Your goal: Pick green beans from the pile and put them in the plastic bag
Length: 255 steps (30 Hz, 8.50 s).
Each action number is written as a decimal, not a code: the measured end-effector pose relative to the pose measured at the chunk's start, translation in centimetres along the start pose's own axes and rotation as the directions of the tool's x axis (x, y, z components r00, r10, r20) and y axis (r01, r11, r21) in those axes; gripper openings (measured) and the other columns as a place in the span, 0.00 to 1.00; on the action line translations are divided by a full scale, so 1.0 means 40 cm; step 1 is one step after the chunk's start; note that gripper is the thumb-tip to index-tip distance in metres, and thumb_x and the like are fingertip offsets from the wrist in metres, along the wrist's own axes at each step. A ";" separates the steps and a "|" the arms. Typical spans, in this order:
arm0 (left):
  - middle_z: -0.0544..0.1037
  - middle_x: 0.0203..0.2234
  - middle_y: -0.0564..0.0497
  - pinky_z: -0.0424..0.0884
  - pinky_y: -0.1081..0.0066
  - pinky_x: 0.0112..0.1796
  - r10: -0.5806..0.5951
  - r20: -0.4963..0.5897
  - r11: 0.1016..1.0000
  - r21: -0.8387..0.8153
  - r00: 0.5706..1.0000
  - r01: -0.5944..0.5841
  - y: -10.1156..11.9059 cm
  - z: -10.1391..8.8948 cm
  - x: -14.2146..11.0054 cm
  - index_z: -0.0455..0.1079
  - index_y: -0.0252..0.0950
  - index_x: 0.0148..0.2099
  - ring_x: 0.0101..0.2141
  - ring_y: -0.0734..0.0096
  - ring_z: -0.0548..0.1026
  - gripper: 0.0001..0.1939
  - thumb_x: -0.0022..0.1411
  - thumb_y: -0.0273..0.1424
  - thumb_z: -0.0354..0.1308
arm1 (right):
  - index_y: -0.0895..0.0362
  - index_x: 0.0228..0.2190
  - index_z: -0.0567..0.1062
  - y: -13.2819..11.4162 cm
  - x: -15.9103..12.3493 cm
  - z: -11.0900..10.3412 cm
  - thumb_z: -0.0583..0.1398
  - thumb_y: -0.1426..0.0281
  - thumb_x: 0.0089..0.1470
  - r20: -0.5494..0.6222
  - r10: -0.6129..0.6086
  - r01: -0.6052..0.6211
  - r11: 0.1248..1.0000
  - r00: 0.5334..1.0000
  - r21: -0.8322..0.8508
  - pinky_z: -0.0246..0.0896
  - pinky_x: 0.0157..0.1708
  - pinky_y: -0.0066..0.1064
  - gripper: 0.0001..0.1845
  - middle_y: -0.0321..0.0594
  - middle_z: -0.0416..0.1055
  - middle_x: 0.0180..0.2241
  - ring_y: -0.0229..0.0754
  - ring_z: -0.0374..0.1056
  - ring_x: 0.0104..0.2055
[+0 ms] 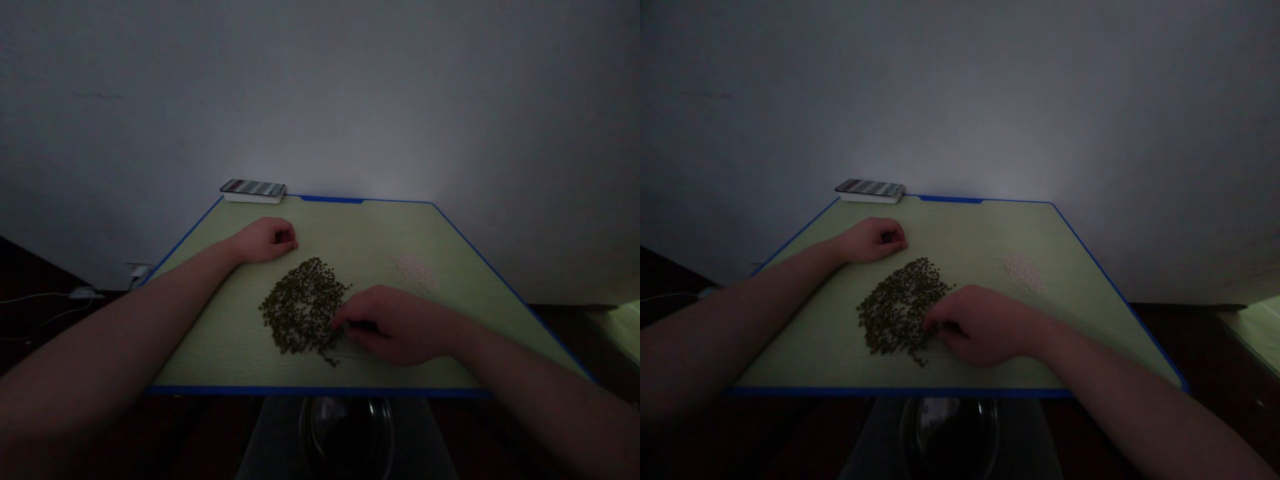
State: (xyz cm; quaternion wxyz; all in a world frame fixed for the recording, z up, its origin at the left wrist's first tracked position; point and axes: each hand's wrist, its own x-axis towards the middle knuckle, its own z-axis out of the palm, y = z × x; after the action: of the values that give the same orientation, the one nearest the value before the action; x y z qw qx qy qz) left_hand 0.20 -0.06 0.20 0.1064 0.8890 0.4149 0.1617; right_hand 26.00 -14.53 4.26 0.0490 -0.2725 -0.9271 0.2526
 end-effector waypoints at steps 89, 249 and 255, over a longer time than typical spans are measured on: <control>0.68 0.20 0.54 0.57 0.75 0.24 -0.002 0.002 1.000 -0.025 1.000 0.002 -0.002 0.004 0.001 0.69 0.33 0.30 0.22 0.78 0.63 0.14 0.55 0.40 0.53 | 0.55 0.30 0.77 -0.022 -0.047 -0.039 0.55 0.76 0.42 0.121 0.387 -0.368 0.917 0.914 -0.155 0.48 0.22 0.25 0.13 0.36 0.73 0.24 0.35 0.63 0.24; 0.69 0.20 0.54 0.57 0.75 0.24 0.000 0.000 1.000 -0.026 1.000 0.000 0.000 0.001 -0.001 0.69 0.33 0.31 0.22 0.77 0.63 0.14 0.54 0.41 0.53 | 0.57 0.34 0.76 -0.003 -0.014 -0.019 0.53 0.74 0.49 -0.035 0.387 -0.389 0.916 0.921 -0.101 0.47 0.23 0.26 0.13 0.38 0.72 0.23 0.34 0.62 0.23; 0.69 0.19 0.54 0.57 0.75 0.24 -0.003 0.000 1.000 -0.030 1.000 0.003 0.000 0.001 -0.001 0.69 0.33 0.31 0.21 0.78 0.63 0.14 0.54 0.40 0.53 | 0.57 0.33 0.76 0.008 -0.018 -0.021 0.53 0.75 0.48 -0.050 0.436 -0.439 0.891 0.898 -0.112 0.47 0.23 0.26 0.13 0.39 0.73 0.25 0.35 0.62 0.24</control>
State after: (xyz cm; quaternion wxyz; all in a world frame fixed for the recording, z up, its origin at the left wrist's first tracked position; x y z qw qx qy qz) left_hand 0.19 -0.08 0.17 0.1200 0.8868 0.4137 0.1675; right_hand 26.94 -14.29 4.85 -0.0148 -0.4795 -0.8549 0.1974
